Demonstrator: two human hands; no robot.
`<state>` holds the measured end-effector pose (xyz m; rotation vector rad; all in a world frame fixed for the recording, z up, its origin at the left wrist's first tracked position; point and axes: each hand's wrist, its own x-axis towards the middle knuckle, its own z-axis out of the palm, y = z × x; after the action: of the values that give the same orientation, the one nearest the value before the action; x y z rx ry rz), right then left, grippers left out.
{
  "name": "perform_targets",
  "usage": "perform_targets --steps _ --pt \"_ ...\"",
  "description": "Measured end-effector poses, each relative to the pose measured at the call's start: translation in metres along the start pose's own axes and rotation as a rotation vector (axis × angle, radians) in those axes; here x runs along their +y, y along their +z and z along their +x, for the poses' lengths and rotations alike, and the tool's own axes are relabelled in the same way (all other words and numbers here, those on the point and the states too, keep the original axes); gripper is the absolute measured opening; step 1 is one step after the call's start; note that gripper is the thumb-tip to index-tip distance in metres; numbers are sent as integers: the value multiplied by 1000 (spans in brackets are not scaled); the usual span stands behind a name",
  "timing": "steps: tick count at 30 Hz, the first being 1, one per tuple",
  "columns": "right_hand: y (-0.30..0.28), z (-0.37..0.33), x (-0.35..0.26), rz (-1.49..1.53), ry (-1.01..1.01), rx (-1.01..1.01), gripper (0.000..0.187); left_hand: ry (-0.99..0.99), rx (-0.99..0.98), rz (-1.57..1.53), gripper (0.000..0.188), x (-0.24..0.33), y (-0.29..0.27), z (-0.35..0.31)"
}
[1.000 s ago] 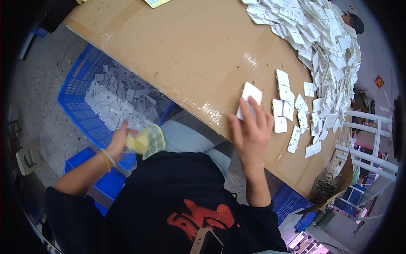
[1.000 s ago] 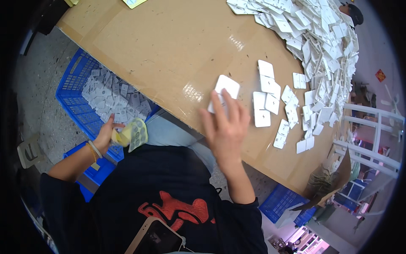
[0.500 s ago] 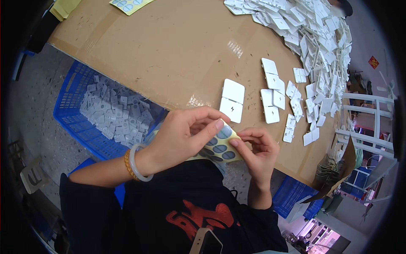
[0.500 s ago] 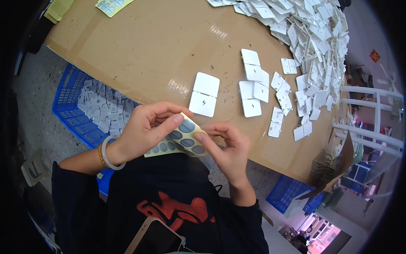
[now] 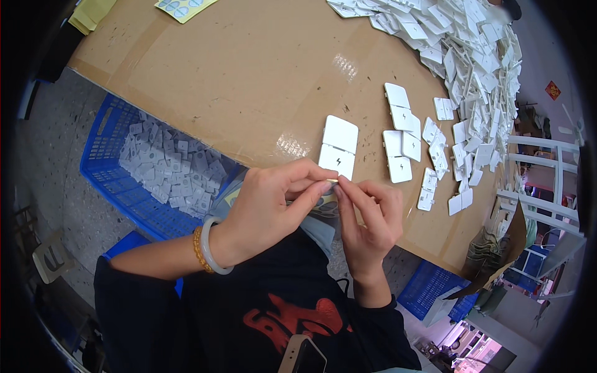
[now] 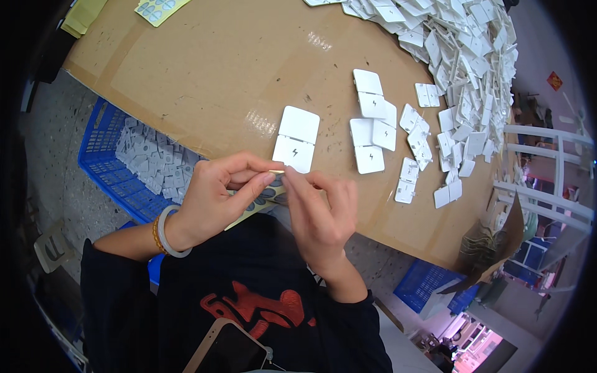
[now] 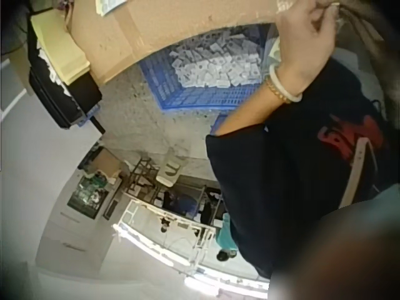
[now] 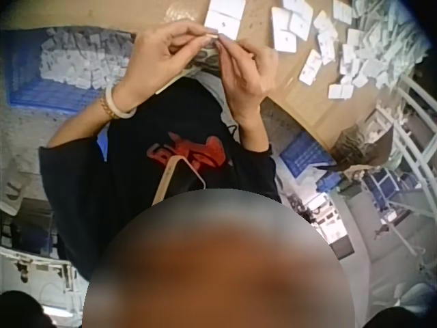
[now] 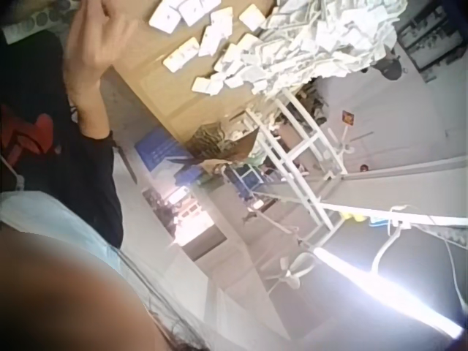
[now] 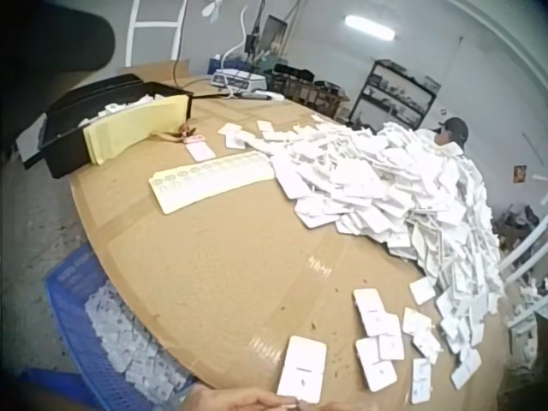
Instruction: Applying small round stickers to rectangular white cards at a workstation.
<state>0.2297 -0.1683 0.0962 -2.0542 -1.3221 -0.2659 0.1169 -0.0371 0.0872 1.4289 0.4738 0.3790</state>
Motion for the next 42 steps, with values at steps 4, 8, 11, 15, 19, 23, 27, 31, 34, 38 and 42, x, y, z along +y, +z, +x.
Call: perform_targets --steps 4,8,11,15,19,23,27,31,34,38,42 --pt "6 -11 1 -105 -154 48 33 -101 14 -82 18 -5 3 -1" --pt "-5 -16 0 24 -238 -116 33 -180 65 -142 19 -9 1 -2" --pt "-18 -8 18 232 -111 -47 41 -222 178 -313 25 -23 -8 -11" --pt "17 24 53 66 -31 -189 71 -481 -281 -9 45 -29 -11 -22" --pt "22 -8 33 282 110 -259 77 -561 -310 -69 49 -36 5 -15" --pt "16 -12 28 252 81 -248 62 -510 -274 -206 59 -52 7 -20" --pt "4 7 40 1082 744 -230 33 -539 -277 -74 59 -60 5 -15" --pt "7 19 38 958 723 -431 14 -371 -196 1 58 -61 9 -16" --pt "13 21 34 858 743 -474 14 -342 -173 13 56 -63 11 -16" --pt "13 25 35 806 768 -550 16 -339 -192 26 55 -61 9 -16" --pt "17 23 33 772 767 -494 14 -311 -186 42 53 -64 9 -16"
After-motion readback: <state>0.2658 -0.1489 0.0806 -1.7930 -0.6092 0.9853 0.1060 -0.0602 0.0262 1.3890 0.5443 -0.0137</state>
